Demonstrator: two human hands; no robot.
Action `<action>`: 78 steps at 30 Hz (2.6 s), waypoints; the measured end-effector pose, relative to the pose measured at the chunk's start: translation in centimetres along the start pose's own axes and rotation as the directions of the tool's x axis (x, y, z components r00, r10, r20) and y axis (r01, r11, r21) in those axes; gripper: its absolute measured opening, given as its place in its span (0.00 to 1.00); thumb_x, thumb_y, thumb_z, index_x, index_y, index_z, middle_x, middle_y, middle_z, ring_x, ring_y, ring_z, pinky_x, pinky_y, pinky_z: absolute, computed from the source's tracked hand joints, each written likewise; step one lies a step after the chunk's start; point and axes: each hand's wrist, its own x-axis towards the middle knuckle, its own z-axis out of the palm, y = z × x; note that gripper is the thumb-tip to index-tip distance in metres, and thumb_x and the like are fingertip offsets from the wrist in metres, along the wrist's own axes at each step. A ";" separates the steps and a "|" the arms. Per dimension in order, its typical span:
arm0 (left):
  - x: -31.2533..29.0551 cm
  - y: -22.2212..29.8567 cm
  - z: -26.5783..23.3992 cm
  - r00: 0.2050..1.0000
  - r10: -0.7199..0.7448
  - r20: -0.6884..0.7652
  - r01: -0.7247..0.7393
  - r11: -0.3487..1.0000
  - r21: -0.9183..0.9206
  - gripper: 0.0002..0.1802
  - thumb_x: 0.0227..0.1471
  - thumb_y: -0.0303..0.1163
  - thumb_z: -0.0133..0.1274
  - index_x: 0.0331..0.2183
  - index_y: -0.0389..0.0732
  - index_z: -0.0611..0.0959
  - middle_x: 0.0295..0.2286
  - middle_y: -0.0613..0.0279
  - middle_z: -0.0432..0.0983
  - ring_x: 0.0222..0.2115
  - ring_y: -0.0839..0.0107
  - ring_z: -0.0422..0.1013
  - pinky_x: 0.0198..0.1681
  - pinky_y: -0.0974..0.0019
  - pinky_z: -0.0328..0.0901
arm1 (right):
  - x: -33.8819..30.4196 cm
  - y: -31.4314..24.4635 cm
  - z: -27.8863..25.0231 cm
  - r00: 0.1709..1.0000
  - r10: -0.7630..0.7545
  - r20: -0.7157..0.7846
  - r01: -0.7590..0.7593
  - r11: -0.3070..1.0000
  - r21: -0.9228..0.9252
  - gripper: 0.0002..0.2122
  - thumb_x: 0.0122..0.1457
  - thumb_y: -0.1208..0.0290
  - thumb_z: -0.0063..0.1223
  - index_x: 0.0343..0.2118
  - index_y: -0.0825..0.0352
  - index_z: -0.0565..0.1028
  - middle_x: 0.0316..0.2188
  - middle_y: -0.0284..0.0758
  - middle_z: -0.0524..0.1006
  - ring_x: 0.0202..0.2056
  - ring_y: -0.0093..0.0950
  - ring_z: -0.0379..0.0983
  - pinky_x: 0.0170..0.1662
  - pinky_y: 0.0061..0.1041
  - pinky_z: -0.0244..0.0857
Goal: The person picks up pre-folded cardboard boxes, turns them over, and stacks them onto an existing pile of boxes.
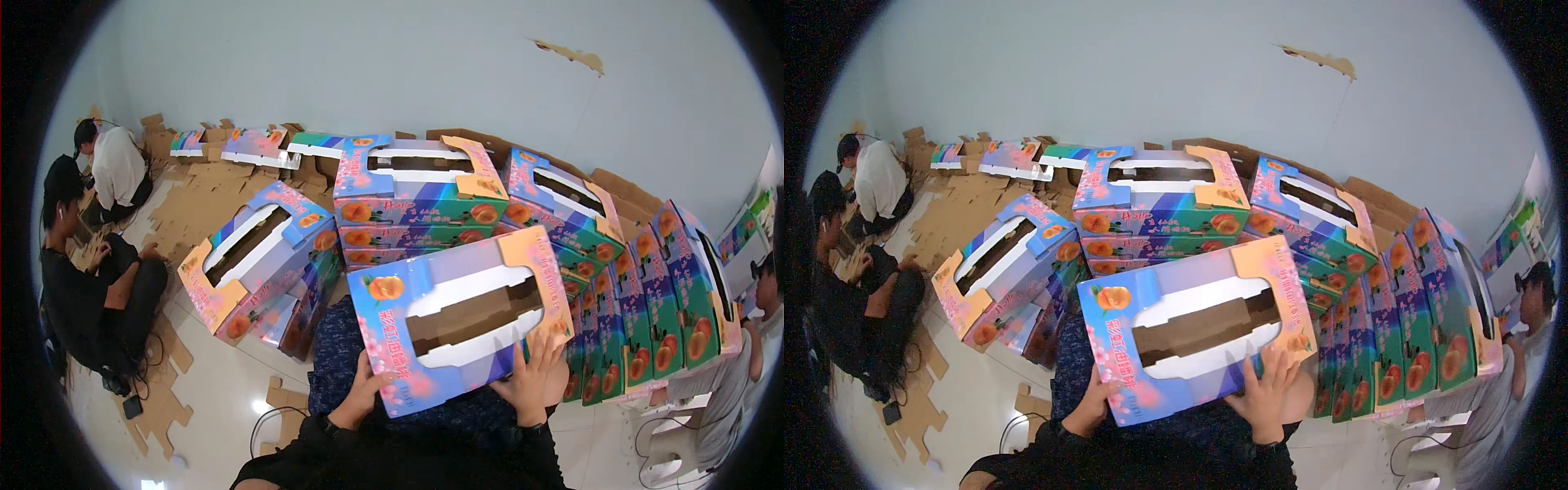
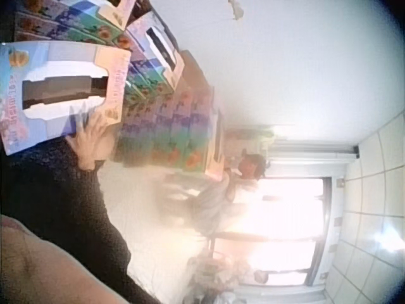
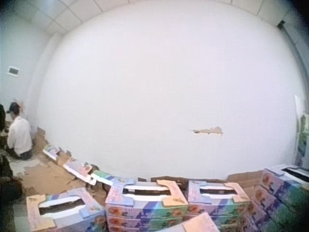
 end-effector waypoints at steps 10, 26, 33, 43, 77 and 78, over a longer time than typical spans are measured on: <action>-1.9 4.4 -8.4 0.926 0.204 -0.319 -0.213 0.977 0.006 0.28 0.50 0.47 0.46 0.41 0.31 0.74 0.34 0.54 0.74 0.34 0.64 0.72 0.40 0.62 0.68 | 2.8 0.2 0.7 0.956 0.097 -0.277 -0.055 0.986 0.155 0.48 0.43 0.52 0.64 0.63 0.58 0.45 0.61 0.48 0.53 0.60 0.52 0.49 0.59 0.60 0.39; -10.7 22.4 -29.1 0.562 0.577 -0.593 -0.611 0.773 0.173 0.33 0.51 0.55 0.48 0.53 0.47 0.69 0.52 0.60 0.65 0.53 0.61 0.62 0.56 0.52 0.57 | 1.8 0.8 3.2 0.960 0.280 -0.001 -0.272 0.931 0.243 0.36 0.46 0.66 0.61 0.58 0.70 0.57 0.59 0.50 0.56 0.61 0.49 0.47 0.61 0.46 0.42; -5.6 27.3 -28.0 0.688 0.393 -0.610 -0.407 0.905 0.123 0.30 0.47 0.52 0.54 0.46 0.40 0.75 0.43 0.60 0.74 0.44 0.64 0.70 0.51 0.61 0.62 | 2.3 0.8 3.5 0.984 0.148 0.097 -0.166 0.962 0.215 0.34 0.47 0.65 0.59 0.57 0.67 0.59 0.59 0.48 0.56 0.61 0.51 0.48 0.60 0.49 0.45; -1.0 28.7 -26.0 0.724 0.363 -0.587 -0.311 0.931 0.193 0.29 0.47 0.52 0.54 0.45 0.41 0.76 0.41 0.61 0.76 0.40 0.66 0.72 0.46 0.62 0.67 | 1.4 1.2 4.4 0.987 0.122 0.105 -0.137 0.980 0.147 0.31 0.47 0.68 0.54 0.57 0.68 0.60 0.58 0.49 0.57 0.59 0.52 0.49 0.60 0.49 0.45; 0.3 17.3 -38.7 0.659 0.425 -0.621 -0.377 0.901 0.216 0.32 0.57 0.58 0.38 0.53 0.45 0.69 0.50 0.62 0.69 0.50 0.63 0.67 0.52 0.55 0.64 | 2.3 0.6 4.3 0.974 0.168 0.151 -0.199 0.956 0.218 0.28 0.46 0.73 0.50 0.54 0.69 0.63 0.55 0.50 0.60 0.58 0.53 0.52 0.59 0.50 0.48; 0.7 15.9 -38.1 0.669 0.434 -0.603 -0.379 0.897 0.226 0.30 0.57 0.55 0.40 0.53 0.44 0.68 0.49 0.62 0.70 0.48 0.64 0.69 0.50 0.56 0.67 | 2.4 0.5 4.2 0.972 0.172 0.162 -0.204 0.957 0.206 0.28 0.46 0.73 0.50 0.54 0.69 0.63 0.55 0.51 0.60 0.57 0.53 0.52 0.59 0.50 0.48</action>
